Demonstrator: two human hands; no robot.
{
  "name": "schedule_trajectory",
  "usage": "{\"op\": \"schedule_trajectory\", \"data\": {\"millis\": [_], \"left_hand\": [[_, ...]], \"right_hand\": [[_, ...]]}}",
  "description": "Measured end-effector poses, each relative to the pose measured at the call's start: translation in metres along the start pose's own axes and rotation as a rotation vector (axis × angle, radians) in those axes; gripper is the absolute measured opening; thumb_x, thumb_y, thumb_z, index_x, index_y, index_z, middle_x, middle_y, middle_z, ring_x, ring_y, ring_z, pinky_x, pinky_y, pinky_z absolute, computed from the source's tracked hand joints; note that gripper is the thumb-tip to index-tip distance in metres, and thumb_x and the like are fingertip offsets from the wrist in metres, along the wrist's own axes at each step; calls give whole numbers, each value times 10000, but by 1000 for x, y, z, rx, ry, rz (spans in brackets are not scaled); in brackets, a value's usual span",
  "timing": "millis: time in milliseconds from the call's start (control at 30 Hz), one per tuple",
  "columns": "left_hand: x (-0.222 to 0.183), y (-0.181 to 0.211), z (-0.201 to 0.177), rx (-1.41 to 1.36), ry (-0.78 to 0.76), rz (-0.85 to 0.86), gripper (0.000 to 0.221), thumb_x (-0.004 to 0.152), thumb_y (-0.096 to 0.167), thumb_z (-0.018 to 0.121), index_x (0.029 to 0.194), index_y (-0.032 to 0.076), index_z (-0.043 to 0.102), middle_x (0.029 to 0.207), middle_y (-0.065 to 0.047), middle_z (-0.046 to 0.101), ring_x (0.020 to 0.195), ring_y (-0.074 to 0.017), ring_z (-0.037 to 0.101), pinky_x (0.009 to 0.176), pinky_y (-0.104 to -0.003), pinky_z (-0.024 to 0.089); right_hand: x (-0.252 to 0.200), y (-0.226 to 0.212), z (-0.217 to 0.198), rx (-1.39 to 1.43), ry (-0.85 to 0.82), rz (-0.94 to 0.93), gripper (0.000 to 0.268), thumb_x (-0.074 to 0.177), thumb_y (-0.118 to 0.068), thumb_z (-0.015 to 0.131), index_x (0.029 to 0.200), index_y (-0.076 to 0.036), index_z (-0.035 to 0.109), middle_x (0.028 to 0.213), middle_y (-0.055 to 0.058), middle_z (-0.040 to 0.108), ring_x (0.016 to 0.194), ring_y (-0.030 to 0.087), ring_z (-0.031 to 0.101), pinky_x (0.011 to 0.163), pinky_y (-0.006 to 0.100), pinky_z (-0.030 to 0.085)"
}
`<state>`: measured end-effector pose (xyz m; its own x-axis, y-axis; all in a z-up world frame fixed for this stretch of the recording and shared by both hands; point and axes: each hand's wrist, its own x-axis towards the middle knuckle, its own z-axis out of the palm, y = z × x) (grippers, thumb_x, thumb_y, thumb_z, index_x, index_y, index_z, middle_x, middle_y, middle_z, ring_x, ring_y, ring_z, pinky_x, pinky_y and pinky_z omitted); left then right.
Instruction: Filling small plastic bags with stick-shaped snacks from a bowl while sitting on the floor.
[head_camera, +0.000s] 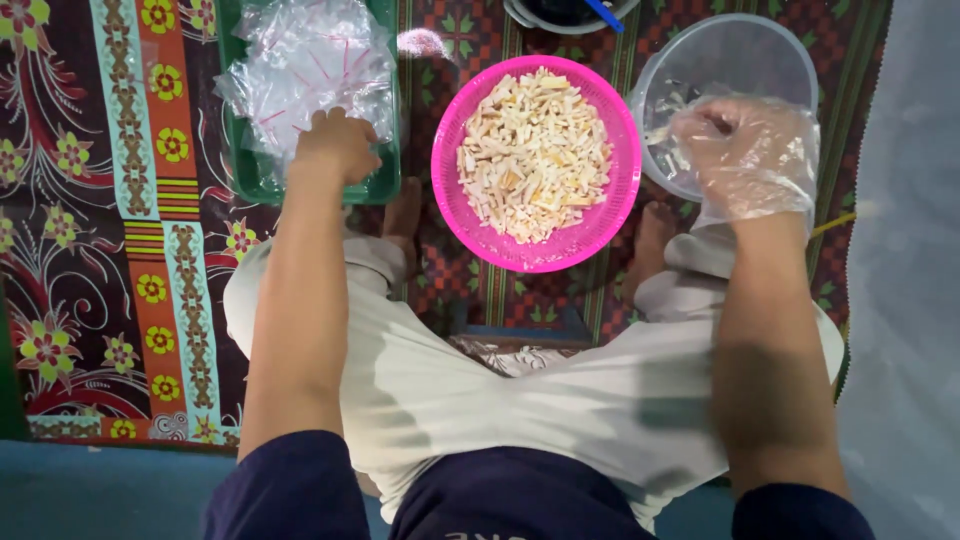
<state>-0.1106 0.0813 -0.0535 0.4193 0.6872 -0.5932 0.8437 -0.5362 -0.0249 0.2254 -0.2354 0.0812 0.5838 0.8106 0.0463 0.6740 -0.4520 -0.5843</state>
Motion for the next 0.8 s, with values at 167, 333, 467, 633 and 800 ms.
{"op": "schedule_trajectory", "data": {"millis": [167,333,467,633,800], "left_hand": [[17,-7,17,53,-55,-8,602,852,160,640,1438,291,590,1581,-123,386,1512,-479,190,1173,-711,228],[18,-4,12,-15,-132,23,732,797,12,570,1465,309,576,1589,-102,388,1546,-455,150,1192,-778,134],[31,-12,22,-42,-141,46,635,920,134,573,1539,270,528,1673,-119,329,1534,-486,174,1160,-737,233],[-13,8,-26,-379,-4,61,555,872,10,675,1415,-42,570,1420,-330,554,1355,-536,480,1108,-640,412],[-46,51,-64,-627,531,407,230,846,-88,775,1073,-59,757,955,-232,693,912,-390,712,743,-379,634]], "right_hand": [[1,-2,3,-53,-41,48,200,907,-224,720,999,-72,811,897,99,761,678,273,627,656,393,508],[1,2,8,-79,-83,112,228,897,-289,713,972,-98,812,855,102,758,631,286,624,626,413,509],[1,13,15,-142,-141,283,253,862,-468,727,983,-262,812,908,47,760,931,360,712,800,446,570],[4,22,23,-182,-147,258,241,851,-479,731,962,-281,812,889,43,763,910,351,720,783,426,577],[3,-24,8,4,-200,190,284,892,-350,698,1058,-144,801,982,176,760,1009,440,690,837,540,552]]}}
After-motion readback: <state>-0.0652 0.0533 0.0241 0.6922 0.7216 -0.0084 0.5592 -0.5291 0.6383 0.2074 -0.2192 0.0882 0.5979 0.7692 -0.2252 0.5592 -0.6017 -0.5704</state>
